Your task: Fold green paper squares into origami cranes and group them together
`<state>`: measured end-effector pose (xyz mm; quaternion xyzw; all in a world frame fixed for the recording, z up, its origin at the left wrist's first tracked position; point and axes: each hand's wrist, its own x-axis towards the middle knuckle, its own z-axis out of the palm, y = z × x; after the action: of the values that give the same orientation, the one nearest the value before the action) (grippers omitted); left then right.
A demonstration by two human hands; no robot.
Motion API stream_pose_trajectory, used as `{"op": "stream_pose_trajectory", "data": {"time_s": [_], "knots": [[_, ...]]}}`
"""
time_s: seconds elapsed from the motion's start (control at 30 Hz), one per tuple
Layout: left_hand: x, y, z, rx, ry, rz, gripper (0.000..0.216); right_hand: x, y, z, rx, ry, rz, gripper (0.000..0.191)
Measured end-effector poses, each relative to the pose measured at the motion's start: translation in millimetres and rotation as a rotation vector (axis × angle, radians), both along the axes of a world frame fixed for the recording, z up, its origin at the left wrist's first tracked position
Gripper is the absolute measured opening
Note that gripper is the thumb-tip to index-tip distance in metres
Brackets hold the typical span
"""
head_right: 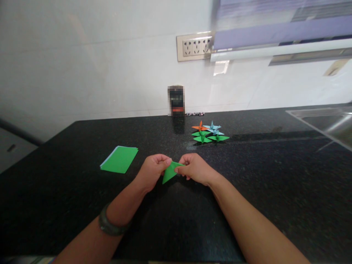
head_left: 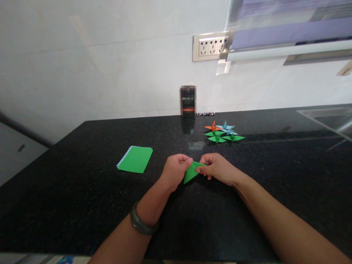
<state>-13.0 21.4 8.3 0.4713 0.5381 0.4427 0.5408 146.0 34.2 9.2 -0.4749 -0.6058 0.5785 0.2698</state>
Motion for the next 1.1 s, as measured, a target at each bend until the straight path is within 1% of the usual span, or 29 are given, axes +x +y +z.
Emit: {"op": "stream_pose_trajectory", "data": {"time_s": [0.1,0.23,0.43,0.5,0.57,0.67,0.8,0.9,1.0,1.1], "knots": [[0.6,-0.7,0.3,0.023,0.026,-0.006,0.017,0.2,0.2,0.4,-0.011,0.015,0.001,0.019],[0.6,0.3,-0.9,0.018,0.042,-0.017,0.025,1.7,1.9,0.0,-0.017,0.016,-0.011,0.020],[-2.1,2.3,-0.8,0.057,0.109,-0.024,0.014,2.8,3.4,-3.3,0.009,-0.021,-0.003,0.021],[-2.8,2.4,0.2,0.089,0.137,-0.031,0.013,2.4,3.8,-4.6,0.076,-0.052,0.020,0.018],[-2.9,1.9,2.0,0.107,0.153,-0.054,0.013,1.6,4.1,-5.4,0.178,-0.068,0.035,0.016],[-1.8,0.4,5.2,0.113,0.158,-0.082,0.013,0.3,4.2,-4.7,0.306,-0.091,0.037,0.017],[-1.0,-1.2,8.1,0.107,0.132,-0.070,0.013,2.2,4.3,-1.3,0.380,-0.145,0.027,0.017],[-3.0,-0.1,8.1,0.108,0.104,-0.018,0.014,9.7,6.8,1.2,0.384,-0.173,0.001,0.013],[-5.5,1.9,7.1,0.084,0.067,0.048,0.015,18.9,10.8,2.6,0.340,-0.169,-0.016,0.013],[-6.4,3.1,5.7,0.055,0.046,0.080,0.017,23.8,13.6,3.2,0.296,-0.156,-0.077,0.014]]}}
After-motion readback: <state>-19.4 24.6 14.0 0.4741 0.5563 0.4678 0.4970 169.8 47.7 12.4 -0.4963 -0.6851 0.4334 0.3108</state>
